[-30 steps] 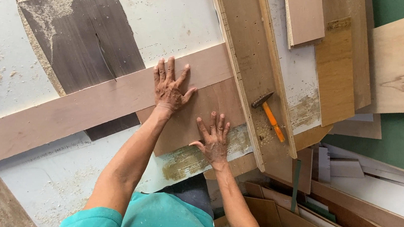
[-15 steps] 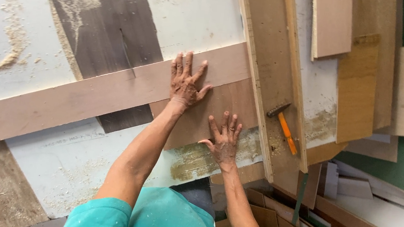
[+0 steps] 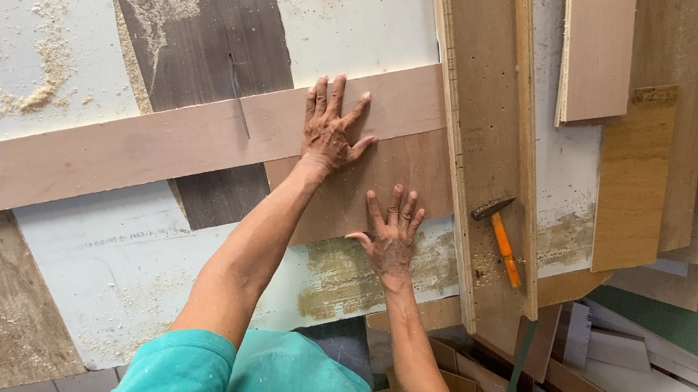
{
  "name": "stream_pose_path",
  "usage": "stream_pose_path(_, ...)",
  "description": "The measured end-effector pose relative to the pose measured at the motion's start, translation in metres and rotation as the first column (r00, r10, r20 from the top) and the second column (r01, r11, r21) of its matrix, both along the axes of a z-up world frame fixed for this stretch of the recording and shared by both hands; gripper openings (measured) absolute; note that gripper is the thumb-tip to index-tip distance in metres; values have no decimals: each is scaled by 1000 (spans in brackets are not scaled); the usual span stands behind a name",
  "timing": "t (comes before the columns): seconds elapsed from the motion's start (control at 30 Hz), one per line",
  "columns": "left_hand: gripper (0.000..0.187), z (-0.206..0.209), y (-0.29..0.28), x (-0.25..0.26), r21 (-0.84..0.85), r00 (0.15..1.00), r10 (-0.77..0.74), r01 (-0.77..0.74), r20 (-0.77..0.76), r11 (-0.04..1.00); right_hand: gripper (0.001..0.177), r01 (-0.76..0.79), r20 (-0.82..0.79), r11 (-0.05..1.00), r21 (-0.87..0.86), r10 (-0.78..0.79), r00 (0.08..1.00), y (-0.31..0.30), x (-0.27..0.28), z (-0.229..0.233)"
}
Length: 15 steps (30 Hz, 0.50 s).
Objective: The person repeatedly positions rectangular wood pieces on a table saw and pushes them through the blade to cut them. They also use a tape measure to measure a piece and briefly consult a small wooden board with handwritten notes before resuming cutting.
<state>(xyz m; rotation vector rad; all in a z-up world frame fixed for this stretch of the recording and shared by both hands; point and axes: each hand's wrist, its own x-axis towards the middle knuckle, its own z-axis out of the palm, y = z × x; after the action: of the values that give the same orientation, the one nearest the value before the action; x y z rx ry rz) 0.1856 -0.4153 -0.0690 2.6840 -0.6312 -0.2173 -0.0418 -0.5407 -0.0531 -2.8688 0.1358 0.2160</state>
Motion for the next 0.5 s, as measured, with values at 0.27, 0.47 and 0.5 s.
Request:
stream_pose_path(0.27, 82, -4, 1, 25, 19, 1000, -2, 2, 22, 1000, 106, 15, 14, 999, 32, -15, 1000, 2, 26, -1)
stream_pose_path(0.47, 83, -7, 3, 44, 14, 1000, -2, 2, 27, 1000, 110, 3, 25, 1000, 29, -4, 1000, 3, 43, -3)
stream_pose_path(0.5, 83, -9, 3, 48, 14, 1000, -3, 2, 28, 1000, 110, 3, 27, 1000, 29, -4, 1000, 3, 46, -3)
